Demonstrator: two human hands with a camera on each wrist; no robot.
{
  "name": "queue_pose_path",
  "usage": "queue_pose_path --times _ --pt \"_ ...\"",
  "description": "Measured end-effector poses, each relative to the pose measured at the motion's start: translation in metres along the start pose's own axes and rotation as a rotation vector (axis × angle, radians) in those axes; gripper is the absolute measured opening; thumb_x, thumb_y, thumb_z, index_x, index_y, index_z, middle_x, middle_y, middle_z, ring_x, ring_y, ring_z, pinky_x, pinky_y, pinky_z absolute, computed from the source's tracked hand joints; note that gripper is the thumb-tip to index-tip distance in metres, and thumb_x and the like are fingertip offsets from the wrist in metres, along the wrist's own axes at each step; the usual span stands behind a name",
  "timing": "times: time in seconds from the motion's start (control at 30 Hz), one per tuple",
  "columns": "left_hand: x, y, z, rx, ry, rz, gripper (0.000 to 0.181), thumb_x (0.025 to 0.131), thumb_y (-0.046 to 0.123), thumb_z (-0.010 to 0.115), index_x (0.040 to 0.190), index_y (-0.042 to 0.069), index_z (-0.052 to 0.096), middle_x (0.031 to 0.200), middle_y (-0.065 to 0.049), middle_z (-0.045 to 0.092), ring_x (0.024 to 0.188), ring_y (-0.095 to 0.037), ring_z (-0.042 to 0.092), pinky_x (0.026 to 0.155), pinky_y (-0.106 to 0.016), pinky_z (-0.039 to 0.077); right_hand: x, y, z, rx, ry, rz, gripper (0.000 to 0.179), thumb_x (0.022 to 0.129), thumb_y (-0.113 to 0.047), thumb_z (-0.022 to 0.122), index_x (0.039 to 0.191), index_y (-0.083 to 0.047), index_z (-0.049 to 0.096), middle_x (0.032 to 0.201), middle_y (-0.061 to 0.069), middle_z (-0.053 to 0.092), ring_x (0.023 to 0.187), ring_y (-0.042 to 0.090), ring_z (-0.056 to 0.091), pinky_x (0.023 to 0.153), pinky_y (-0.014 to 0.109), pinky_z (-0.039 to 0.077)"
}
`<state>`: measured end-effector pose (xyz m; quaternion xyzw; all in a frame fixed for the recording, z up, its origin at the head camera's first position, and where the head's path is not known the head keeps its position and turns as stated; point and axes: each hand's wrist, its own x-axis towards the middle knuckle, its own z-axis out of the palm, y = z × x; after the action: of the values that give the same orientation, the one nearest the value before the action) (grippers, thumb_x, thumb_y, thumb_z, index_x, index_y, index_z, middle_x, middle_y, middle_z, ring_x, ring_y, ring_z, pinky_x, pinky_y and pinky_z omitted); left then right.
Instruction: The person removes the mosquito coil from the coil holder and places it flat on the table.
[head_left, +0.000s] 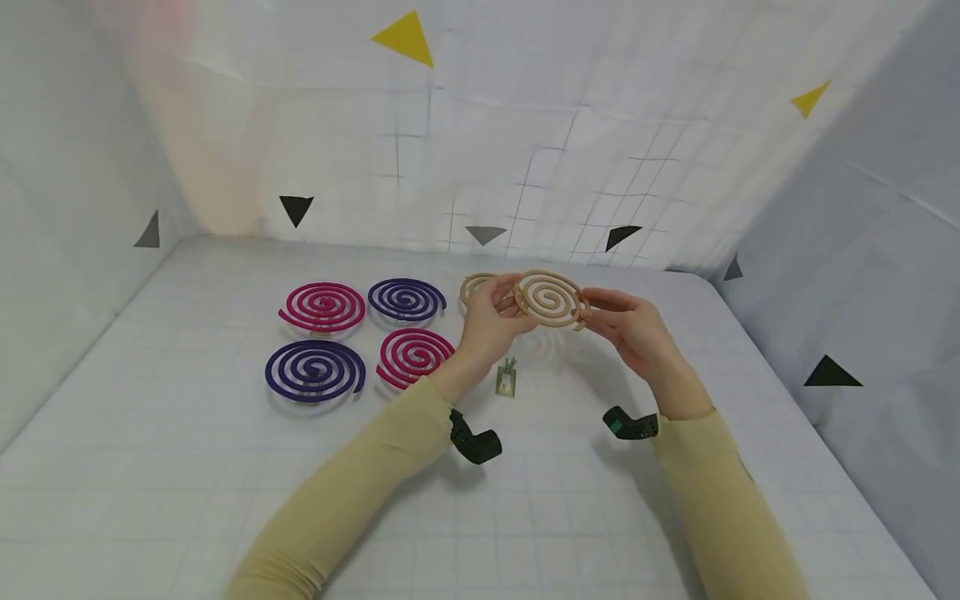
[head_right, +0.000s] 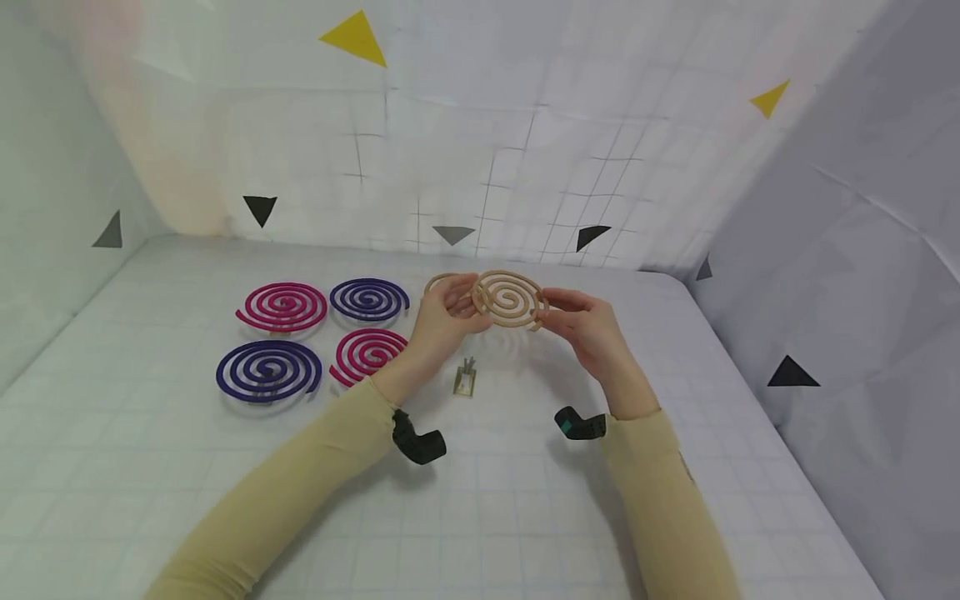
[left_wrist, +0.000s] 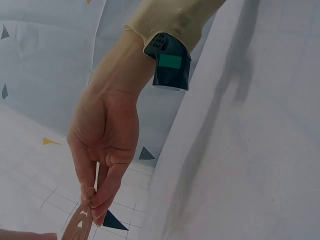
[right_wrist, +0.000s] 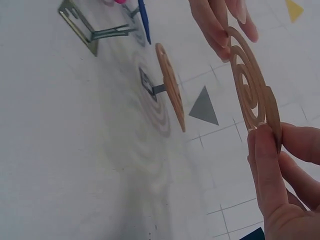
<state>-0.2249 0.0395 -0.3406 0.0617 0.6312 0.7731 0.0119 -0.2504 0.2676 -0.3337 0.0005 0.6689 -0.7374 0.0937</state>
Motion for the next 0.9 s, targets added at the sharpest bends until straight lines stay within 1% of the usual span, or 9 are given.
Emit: queue_pose_path --times 0.13,0.27,0.4,0.47,0.5,0.57,0.7,0.83,0.9 --pt "0.004 -0.002 0.006 -0.038 0.018 -0.028 0.067 0.08 -0.019 0.07 0.141 0.001 0.049 0.145 -0.018 0.052 0.129 -0.029 0.056 0.101 -0.029 0.052 0.003 -0.002 -0.006 0.074 0.028 -0.008 0.056 0.092 0.006 0.064 0.144 0.009 0.043 0.119 0.004 0.063 0.099 0.01 0.069 0.09 0.023 0.056" --pt "0.009 -0.002 0.013 -0.097 0.057 -0.034 0.065 0.08 -0.02 0.069 0.139 0.0 0.05 0.145 -0.019 0.051 0.129 -0.029 0.056 0.1 -0.029 0.052 0.005 -0.006 -0.01 0.138 0.057 -0.025 0.055 0.091 0.005 0.067 0.142 0.008 0.046 0.118 0.005 0.063 0.1 0.011 0.069 0.09 0.023 0.056" --pt "0.018 -0.003 0.024 -0.168 0.115 -0.027 0.064 0.078 -0.022 0.068 0.136 -0.001 0.053 0.146 -0.018 0.051 0.126 -0.029 0.058 0.099 -0.029 0.053 0.009 -0.009 -0.012 0.182 0.101 -0.066 0.037 0.09 0.005 0.067 0.126 0.002 0.062 0.113 0.005 0.068 0.096 0.013 0.071 0.089 0.023 0.056" --pt "0.022 -0.004 0.03 -0.182 0.138 -0.024 0.064 0.078 -0.022 0.069 0.135 0.0 0.055 0.147 -0.016 0.051 0.125 -0.028 0.059 0.097 -0.028 0.054 0.011 -0.01 -0.014 0.193 0.121 -0.091 0.028 0.09 0.006 0.067 0.117 -0.001 0.068 0.11 0.005 0.07 0.094 0.013 0.071 0.087 0.023 0.057" --pt "0.024 -0.004 0.033 -0.189 0.146 -0.023 0.063 0.078 -0.022 0.069 0.135 0.001 0.055 0.148 -0.014 0.05 0.125 -0.027 0.059 0.096 -0.027 0.054 0.012 -0.01 -0.014 0.203 0.132 -0.101 0.025 0.089 0.006 0.068 0.112 -0.003 0.07 0.109 0.006 0.071 0.093 0.014 0.071 0.087 0.023 0.057" --pt "0.028 -0.005 0.037 -0.204 0.157 -0.019 0.063 0.079 -0.021 0.069 0.136 0.003 0.056 0.149 -0.011 0.049 0.125 -0.026 0.059 0.096 -0.026 0.054 0.015 -0.011 -0.015 0.222 0.135 -0.118 0.023 0.089 0.007 0.068 0.109 -0.004 0.07 0.108 0.007 0.071 0.092 0.015 0.072 0.086 0.023 0.057" --pt "0.033 -0.008 0.044 -0.25 0.169 -0.009 0.06 0.08 -0.019 0.068 0.135 0.002 0.056 0.148 -0.011 0.049 0.125 -0.027 0.058 0.095 -0.027 0.055 0.019 -0.012 -0.021 0.289 0.145 -0.129 0.024 0.088 0.01 0.066 0.109 -0.002 0.068 0.106 0.009 0.07 0.091 0.016 0.072 0.085 0.024 0.058" --pt "0.036 -0.013 0.05 -0.291 0.191 -0.04 0.057 0.081 -0.018 0.069 0.133 0.003 0.058 0.146 -0.012 0.052 0.124 -0.026 0.059 0.095 -0.025 0.054 0.02 -0.011 -0.03 0.353 0.151 -0.114 0.028 0.088 0.013 0.064 0.114 0.002 0.066 0.104 0.01 0.071 0.092 0.017 0.073 0.085 0.025 0.058" --pt "0.038 -0.016 0.053 -0.314 0.207 -0.045 0.056 0.081 -0.018 0.069 0.132 0.002 0.059 0.145 -0.013 0.052 0.124 -0.026 0.059 0.095 -0.025 0.054 0.02 -0.011 -0.034 0.366 0.148 -0.115 0.028 0.088 0.014 0.064 0.114 0.002 0.067 0.104 0.011 0.072 0.093 0.018 0.073 0.086 0.025 0.058"
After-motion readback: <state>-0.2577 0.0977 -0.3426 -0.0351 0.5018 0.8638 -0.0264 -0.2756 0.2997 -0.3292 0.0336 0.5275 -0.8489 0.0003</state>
